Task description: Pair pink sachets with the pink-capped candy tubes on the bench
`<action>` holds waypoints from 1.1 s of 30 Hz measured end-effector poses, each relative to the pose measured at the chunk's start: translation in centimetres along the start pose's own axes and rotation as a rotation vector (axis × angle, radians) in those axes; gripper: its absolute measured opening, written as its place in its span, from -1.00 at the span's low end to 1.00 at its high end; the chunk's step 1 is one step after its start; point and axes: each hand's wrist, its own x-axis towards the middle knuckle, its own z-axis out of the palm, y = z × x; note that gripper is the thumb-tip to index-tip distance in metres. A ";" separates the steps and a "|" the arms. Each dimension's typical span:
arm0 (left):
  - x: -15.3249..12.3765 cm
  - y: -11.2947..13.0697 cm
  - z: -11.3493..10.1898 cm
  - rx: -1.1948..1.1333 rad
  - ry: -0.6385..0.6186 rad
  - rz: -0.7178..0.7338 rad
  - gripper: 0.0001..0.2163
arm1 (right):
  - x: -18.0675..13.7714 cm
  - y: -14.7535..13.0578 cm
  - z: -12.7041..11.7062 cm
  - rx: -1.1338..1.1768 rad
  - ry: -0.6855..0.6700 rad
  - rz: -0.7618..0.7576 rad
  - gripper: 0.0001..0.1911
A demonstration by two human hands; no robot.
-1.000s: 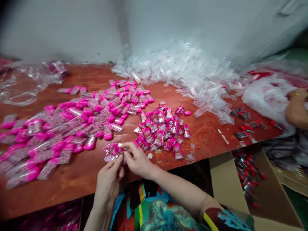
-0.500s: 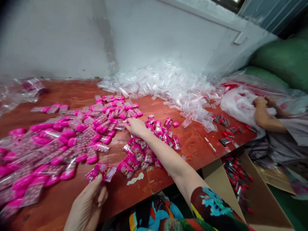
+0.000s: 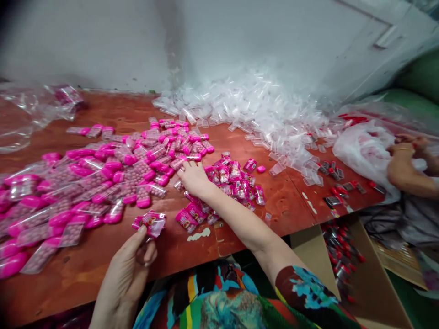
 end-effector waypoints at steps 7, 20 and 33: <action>-0.9 -0.5 -1.0 -0.013 0.008 0.007 -0.57 | 0.2 -3.7 0.5 0.076 -0.040 0.212 -0.39; -1.8 0.9 -1.0 -0.102 0.058 -0.014 -0.59 | -1.2 -4.9 2.1 0.150 0.016 0.170 -0.45; -0.6 1.9 -0.8 -0.253 0.054 -0.035 -0.58 | -7.5 -4.1 6.2 1.583 -0.033 -0.050 -0.44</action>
